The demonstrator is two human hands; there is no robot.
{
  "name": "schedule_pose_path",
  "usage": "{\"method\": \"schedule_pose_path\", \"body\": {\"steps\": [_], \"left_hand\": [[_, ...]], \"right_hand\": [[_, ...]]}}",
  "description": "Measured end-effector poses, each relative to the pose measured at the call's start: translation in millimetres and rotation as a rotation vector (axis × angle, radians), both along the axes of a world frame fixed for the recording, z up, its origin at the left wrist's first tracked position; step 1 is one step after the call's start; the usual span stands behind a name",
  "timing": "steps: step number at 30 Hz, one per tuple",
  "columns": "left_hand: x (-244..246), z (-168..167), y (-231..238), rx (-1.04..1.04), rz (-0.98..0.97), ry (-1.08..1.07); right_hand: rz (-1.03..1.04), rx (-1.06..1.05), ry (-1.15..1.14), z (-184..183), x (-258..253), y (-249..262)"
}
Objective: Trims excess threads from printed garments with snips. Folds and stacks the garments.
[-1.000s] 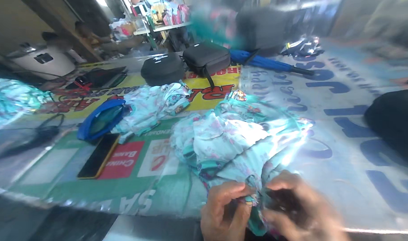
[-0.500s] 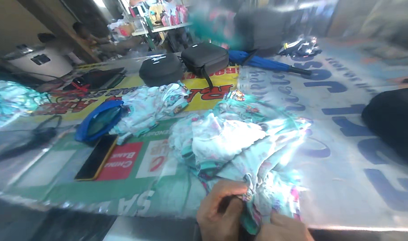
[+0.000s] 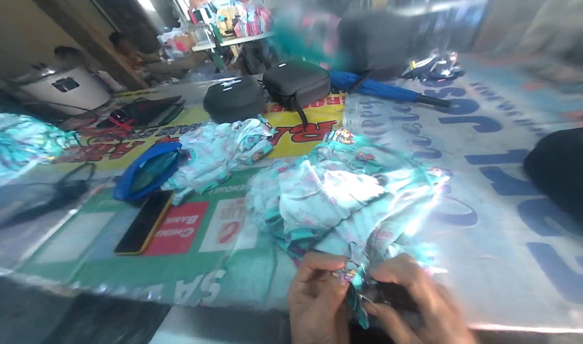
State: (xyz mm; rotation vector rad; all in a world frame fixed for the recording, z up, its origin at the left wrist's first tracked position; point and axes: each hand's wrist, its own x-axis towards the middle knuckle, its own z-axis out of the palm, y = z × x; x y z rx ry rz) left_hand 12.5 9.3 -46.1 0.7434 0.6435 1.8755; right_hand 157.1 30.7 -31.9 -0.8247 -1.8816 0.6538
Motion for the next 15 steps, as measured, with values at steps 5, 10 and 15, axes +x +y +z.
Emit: {"method": "schedule_pose_path", "body": {"steps": [5,10,15], "left_hand": [[3.5,1.3,-2.2,-0.027,-0.030,-0.043],[2.6,-1.3,-0.4,0.014,-0.018,-0.001],[0.4,-3.4,-0.5,0.053,0.008,0.118]], "right_hand": [[0.009,-0.036,0.079,-0.1,-3.5,3.9],[0.030,-0.032,0.118,-2.6,-2.2,7.4],[0.044,-0.006,0.129,-5.2,0.9,9.9]]}}
